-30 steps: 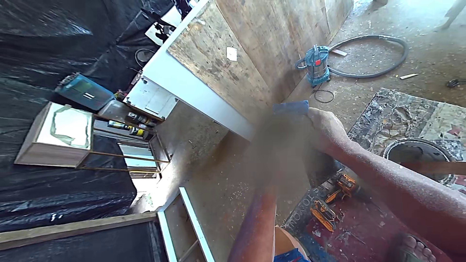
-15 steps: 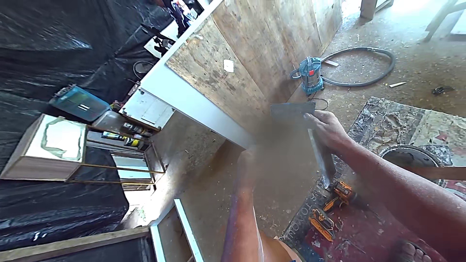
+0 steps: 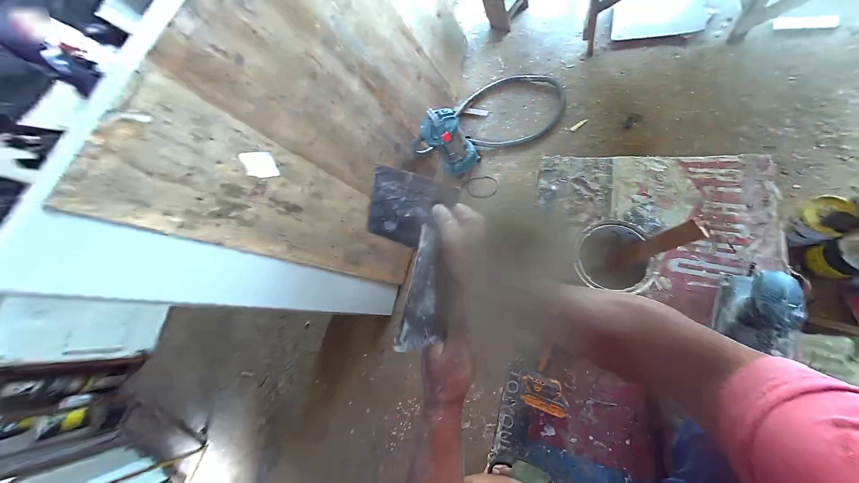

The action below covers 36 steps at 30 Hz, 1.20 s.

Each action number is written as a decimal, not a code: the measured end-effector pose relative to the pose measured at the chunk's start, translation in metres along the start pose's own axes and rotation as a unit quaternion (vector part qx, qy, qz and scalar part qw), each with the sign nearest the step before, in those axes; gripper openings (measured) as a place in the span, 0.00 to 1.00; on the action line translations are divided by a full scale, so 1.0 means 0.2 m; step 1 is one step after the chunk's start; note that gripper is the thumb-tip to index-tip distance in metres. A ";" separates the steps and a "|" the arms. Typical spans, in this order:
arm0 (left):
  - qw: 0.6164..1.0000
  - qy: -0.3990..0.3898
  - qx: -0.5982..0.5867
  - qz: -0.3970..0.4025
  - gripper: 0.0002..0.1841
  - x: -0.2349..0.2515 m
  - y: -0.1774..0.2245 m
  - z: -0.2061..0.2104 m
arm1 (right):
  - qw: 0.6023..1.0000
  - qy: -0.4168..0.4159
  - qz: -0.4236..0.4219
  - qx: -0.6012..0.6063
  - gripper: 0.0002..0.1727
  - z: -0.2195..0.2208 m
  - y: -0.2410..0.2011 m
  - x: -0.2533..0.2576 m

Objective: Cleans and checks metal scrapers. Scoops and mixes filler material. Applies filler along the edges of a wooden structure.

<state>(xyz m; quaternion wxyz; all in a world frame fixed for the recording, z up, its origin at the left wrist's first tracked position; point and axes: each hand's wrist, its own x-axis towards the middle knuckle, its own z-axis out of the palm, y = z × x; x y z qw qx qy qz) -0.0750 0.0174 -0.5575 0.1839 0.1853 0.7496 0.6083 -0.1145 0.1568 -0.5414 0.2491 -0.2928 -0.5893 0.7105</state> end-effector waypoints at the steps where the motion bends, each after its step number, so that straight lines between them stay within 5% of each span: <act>1: 0.998 0.002 -0.060 -0.028 0.16 0.01 0.04 0.00 | 0.999 -0.021 -0.004 -0.026 0.22 -0.04 -0.04 0.00; 5: 0.985 -0.022 -0.128 -0.111 0.13 0.07 0.14 -0.13 | 0.987 -0.050 -0.123 -0.094 0.18 -0.16 -0.07 0.16; 7: 0.997 -0.007 0.051 -0.053 0.12 0.07 0.14 -0.18 | 0.982 -0.055 -0.166 -0.075 0.17 -0.25 -0.11 0.25; 10: 0.932 0.035 0.355 0.070 0.28 0.06 0.11 -0.24 | 0.978 -0.063 -0.197 -0.030 0.15 -0.41 -0.23 0.33; 14: 0.877 0.074 0.474 0.033 0.46 0.07 0.13 -0.24 | 0.961 -0.172 -0.211 -0.045 0.17 -0.55 -0.39 0.31; 21: 0.855 0.114 0.506 0.023 0.48 0.09 0.18 -0.14 | 0.925 -0.362 -0.031 -0.111 0.08 -0.48 -0.50 0.07; 25: 0.848 0.126 0.508 0.088 0.49 0.06 0.12 -0.10 | 0.940 -0.297 0.007 -0.167 0.04 -0.38 -0.42 0.08; 28: 0.857 0.065 0.501 0.101 0.41 0.01 0.13 -0.07 | 0.952 -0.231 -0.033 -0.198 0.07 -0.38 -0.37 0.17; 32: 0.923 -0.074 0.378 -0.014 0.21 0.04 0.02 -0.26 | 0.954 -0.269 -0.097 -0.091 0.09 -0.60 -0.52 0.22; 36: 0.957 0.001 0.270 -0.104 0.18 0.08 -0.01 -0.36 | 0.882 -0.430 -0.039 -0.188 0.09 -1.02 -0.53 0.10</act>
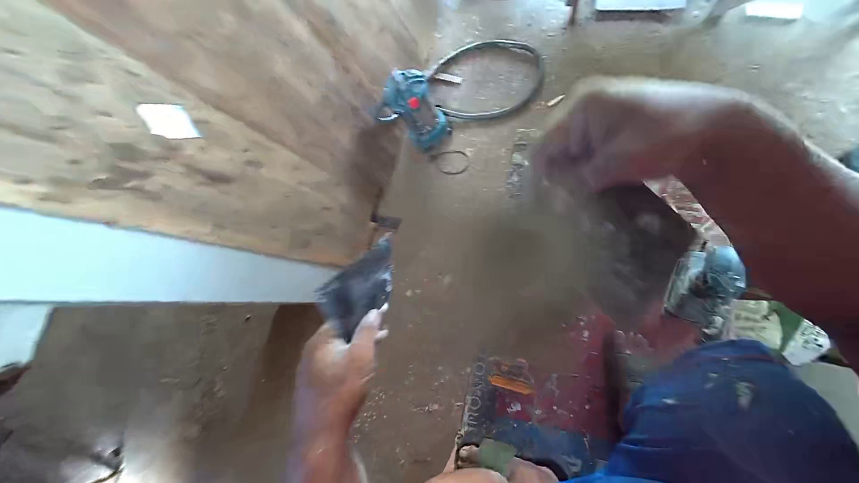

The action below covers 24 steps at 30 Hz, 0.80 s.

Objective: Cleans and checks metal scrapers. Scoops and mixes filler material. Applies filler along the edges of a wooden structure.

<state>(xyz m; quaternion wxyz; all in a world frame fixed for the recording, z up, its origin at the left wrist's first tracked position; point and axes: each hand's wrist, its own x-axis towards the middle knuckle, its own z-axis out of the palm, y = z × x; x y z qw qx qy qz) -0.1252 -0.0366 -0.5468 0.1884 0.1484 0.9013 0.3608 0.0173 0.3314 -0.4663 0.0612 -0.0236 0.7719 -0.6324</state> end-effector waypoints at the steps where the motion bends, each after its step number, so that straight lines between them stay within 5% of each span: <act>1: 0.999 0.004 -0.050 0.001 0.21 0.00 -0.01 0.00 | 0.996 -0.024 0.065 0.048 0.08 0.00 0.11 -0.14; 5: 0.989 -0.004 -0.145 0.011 0.25 0.01 -0.04 0.03 | 0.917 0.001 0.253 0.310 0.06 0.26 0.89 -0.89; 9: 0.975 -0.043 -0.218 0.010 0.15 0.07 -0.04 0.09 | 0.842 0.050 0.393 0.367 0.08 0.53 1.35 -1.42; 14: 0.935 -0.023 -0.353 -0.034 0.09 0.13 0.09 0.36 | 0.832 0.291 0.394 0.261 0.04 0.45 1.31 -1.18; 17: 0.930 0.003 -0.357 -0.087 0.13 0.14 0.16 0.50 | 0.862 0.242 0.444 0.023 0.07 0.37 1.36 -0.96; 21: 0.928 0.000 -0.355 -0.117 0.17 0.10 0.18 0.57 | 0.823 0.146 0.524 -0.166 0.17 0.30 1.54 -0.84; 24: 0.926 0.004 -0.351 -0.138 0.17 0.04 0.16 0.58 | 0.871 0.308 0.377 -0.071 0.31 0.20 1.39 -0.82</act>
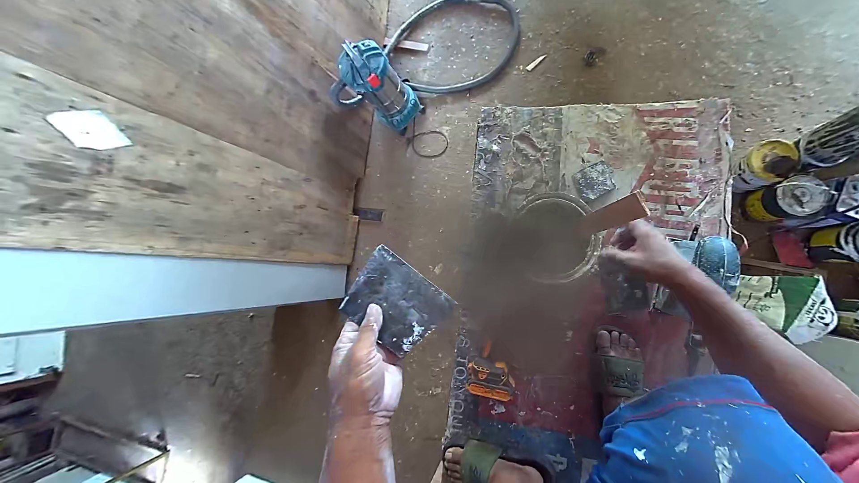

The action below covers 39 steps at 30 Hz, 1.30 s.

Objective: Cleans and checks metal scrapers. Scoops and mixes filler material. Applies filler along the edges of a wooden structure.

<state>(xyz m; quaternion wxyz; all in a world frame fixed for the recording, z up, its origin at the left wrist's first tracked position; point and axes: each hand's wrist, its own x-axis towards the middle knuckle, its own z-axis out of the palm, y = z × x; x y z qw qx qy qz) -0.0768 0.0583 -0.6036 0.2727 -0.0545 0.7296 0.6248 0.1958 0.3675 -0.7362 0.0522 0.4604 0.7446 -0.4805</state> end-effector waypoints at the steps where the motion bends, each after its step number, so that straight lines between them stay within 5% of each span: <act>1: 1.000 -0.009 0.011 -0.005 0.16 -0.02 -0.03 -0.01 | 0.995 0.029 -0.037 0.089 0.32 -0.04 -0.07 -0.02; 4: 0.984 -0.138 0.110 0.006 0.15 -0.04 -0.20 -0.04 | 0.970 0.089 -0.123 0.189 0.26 -0.03 -0.22 -0.03; 8: 0.877 -0.361 0.316 0.029 0.22 -0.06 -0.35 0.05 | 0.962 0.102 -0.252 -0.023 0.13 0.03 -0.30 0.06; 10: 0.825 -0.408 0.383 0.082 0.19 -0.07 -0.39 0.13 | 0.928 0.074 -0.355 -0.082 0.14 -0.02 -0.36 0.06; 13: 0.801 -0.420 0.405 0.134 0.17 -0.08 -0.43 0.24 | 0.893 0.029 -0.426 -0.145 0.15 -0.13 -0.46 0.07; 19: 0.809 -0.408 0.383 0.178 0.15 -0.09 -0.52 0.46 | 0.875 -0.053 -0.414 -0.243 0.15 -0.03 -0.43 0.27; 25: 0.824 -0.385 0.366 0.198 0.16 -0.15 -0.60 0.52 | 0.887 -0.160 -0.402 -0.165 0.11 -0.05 -0.45 0.09; 31: 0.892 -0.350 0.220 0.181 0.12 -0.16 -0.67 0.52 | 0.885 -0.054 -0.432 -0.166 0.14 -0.06 -0.40 0.17; 36: 0.890 -0.354 0.223 0.182 0.15 -0.16 -0.71 0.58 | 0.883 -0.155 -0.419 -0.144 0.12 -0.02 -0.44 0.14; 39: 0.880 -0.346 0.242 0.219 0.14 -0.09 -0.68 0.59 | 0.898 -0.106 -0.405 -0.138 0.13 -0.16 -0.49 0.16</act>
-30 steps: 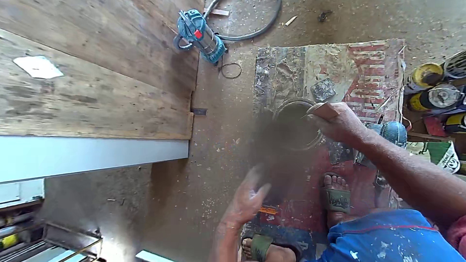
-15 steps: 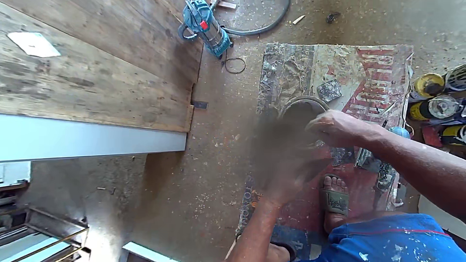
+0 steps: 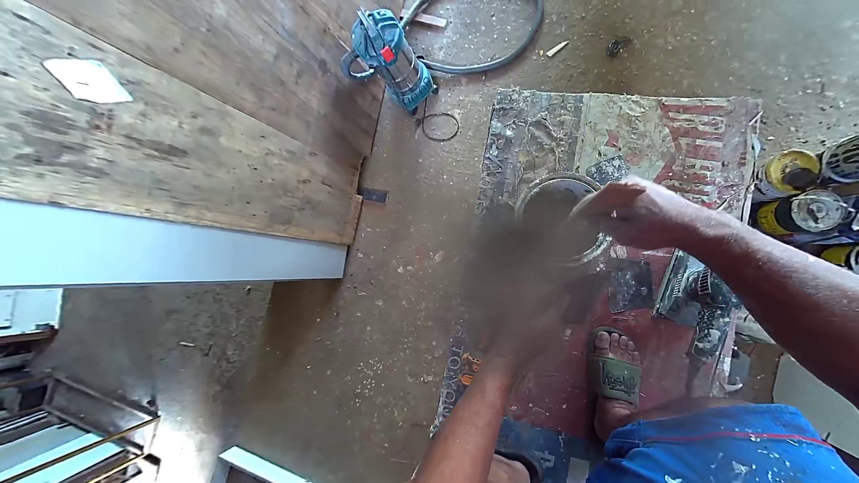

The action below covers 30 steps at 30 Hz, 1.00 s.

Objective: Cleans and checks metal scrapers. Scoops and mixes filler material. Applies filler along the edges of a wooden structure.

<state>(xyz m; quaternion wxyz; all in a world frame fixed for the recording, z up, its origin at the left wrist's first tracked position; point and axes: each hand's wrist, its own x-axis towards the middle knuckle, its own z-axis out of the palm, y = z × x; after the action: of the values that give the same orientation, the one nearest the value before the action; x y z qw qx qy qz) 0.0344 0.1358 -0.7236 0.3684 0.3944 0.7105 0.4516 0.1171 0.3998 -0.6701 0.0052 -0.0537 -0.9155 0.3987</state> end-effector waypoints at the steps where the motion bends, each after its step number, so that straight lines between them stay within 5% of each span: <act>1: 1.000 0.004 0.015 0.016 0.12 0.03 -0.01 -0.03 | 0.999 0.021 0.008 -0.031 0.13 -0.02 0.03 0.01; 4: 0.998 0.010 0.050 0.043 0.12 0.11 -0.07 -0.14 | 0.993 0.013 0.029 -0.113 0.14 0.02 0.09 0.02; 8: 0.994 -0.038 0.089 0.040 0.12 0.16 -0.12 -0.27 | 0.995 -0.045 0.071 -0.050 0.10 -0.01 0.03 0.00; 12: 0.977 -0.088 0.144 0.132 0.11 0.29 -0.07 -0.29 | 0.994 0.074 0.064 -0.040 0.13 -0.04 0.09 -0.01; 15: 0.968 -0.109 0.167 0.149 0.13 0.37 -0.07 -0.32 | 0.996 0.068 0.037 -0.051 0.15 0.04 0.13 -0.03; 18: 0.968 -0.117 0.181 0.128 0.12 0.36 -0.12 -0.38 | 0.999 0.022 0.045 0.013 0.12 0.00 0.08 -0.02; 22: 0.969 -0.129 0.191 0.084 0.14 0.32 -0.16 -0.45 | 0.995 0.095 0.010 -0.041 0.15 -0.03 0.09 0.06; 27: 0.973 -0.135 0.179 0.048 0.14 0.28 -0.14 -0.46 | 0.993 -0.059 0.071 -0.078 0.12 0.05 0.07 0.15; 30: 0.984 -0.115 0.138 0.020 0.14 0.24 -0.11 -0.41 | 0.998 -0.029 0.044 -0.022 0.11 -0.02 0.03 0.17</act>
<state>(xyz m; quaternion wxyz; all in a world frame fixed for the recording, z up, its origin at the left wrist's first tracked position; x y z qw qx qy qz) -0.0628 0.1442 -0.7268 0.3806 0.5044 0.7110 0.3084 0.0843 0.4098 -0.6731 -0.0395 -0.0824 -0.9205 0.3799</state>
